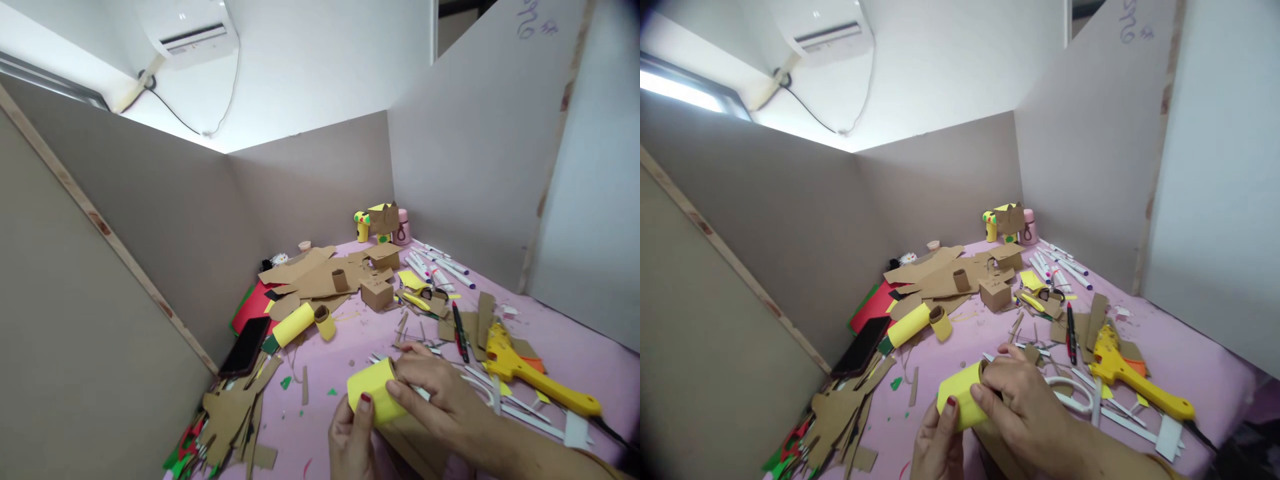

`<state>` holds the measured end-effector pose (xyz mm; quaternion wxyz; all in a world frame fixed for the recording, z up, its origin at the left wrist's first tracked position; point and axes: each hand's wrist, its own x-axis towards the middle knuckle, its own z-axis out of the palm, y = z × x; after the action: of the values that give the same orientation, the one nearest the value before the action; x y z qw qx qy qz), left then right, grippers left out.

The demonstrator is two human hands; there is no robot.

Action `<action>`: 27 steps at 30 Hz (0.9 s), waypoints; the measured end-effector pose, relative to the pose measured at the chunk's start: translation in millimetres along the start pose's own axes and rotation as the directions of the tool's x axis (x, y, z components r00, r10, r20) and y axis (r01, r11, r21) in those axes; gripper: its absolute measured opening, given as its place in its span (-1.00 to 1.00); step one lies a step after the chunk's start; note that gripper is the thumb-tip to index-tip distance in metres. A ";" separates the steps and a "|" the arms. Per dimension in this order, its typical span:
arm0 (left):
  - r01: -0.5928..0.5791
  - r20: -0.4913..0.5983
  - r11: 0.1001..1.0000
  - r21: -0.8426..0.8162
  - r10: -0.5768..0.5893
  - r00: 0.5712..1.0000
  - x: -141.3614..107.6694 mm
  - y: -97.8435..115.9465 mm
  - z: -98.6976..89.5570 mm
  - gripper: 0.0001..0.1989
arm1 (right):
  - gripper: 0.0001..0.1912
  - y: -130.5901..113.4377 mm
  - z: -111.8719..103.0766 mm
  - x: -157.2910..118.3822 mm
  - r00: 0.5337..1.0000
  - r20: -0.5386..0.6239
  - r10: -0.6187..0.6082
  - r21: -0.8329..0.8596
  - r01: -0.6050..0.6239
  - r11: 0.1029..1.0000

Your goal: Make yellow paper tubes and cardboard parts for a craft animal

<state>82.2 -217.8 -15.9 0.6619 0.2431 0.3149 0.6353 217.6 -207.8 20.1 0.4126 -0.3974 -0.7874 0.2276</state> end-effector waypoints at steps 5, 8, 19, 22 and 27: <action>0.067 -0.054 0.998 -0.023 -0.068 0.996 4.2 7.7 -3.4 -0.81 | -0.63 -5.0 -6.6 0.0 0.997 0.071 0.018 0.068 -0.023 0.997; 0.288 -0.111 0.956 -0.063 -0.293 0.950 8.4 19.2 -3.6 -0.85 | -0.80 -3.8 -14.2 0.2 0.982 0.157 -0.105 0.015 0.104 0.995; 0.212 -0.140 0.977 0.018 -0.207 0.968 8.3 4.0 -12.9 -0.73 | -0.60 -0.3 -19.7 13.2 0.989 0.092 0.115 0.106 -0.125 0.987; 0.270 -0.215 0.963 -0.009 -0.266 0.940 7.9 6.1 -12.9 -0.77 | -0.76 1.6 -24.2 16.5 0.996 0.069 0.054 0.038 -0.057 0.998; 0.255 -0.213 0.966 -0.050 -0.260 0.942 4.9 5.6 -9.0 -0.83 | -0.80 4.5 -23.6 17.8 0.995 0.082 0.059 -0.038 -0.056 0.998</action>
<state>71.8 -213.2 -18.5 0.7033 0.1215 0.4078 0.5695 233.1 -190.0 38.4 0.3656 -0.4176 -0.7959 0.2417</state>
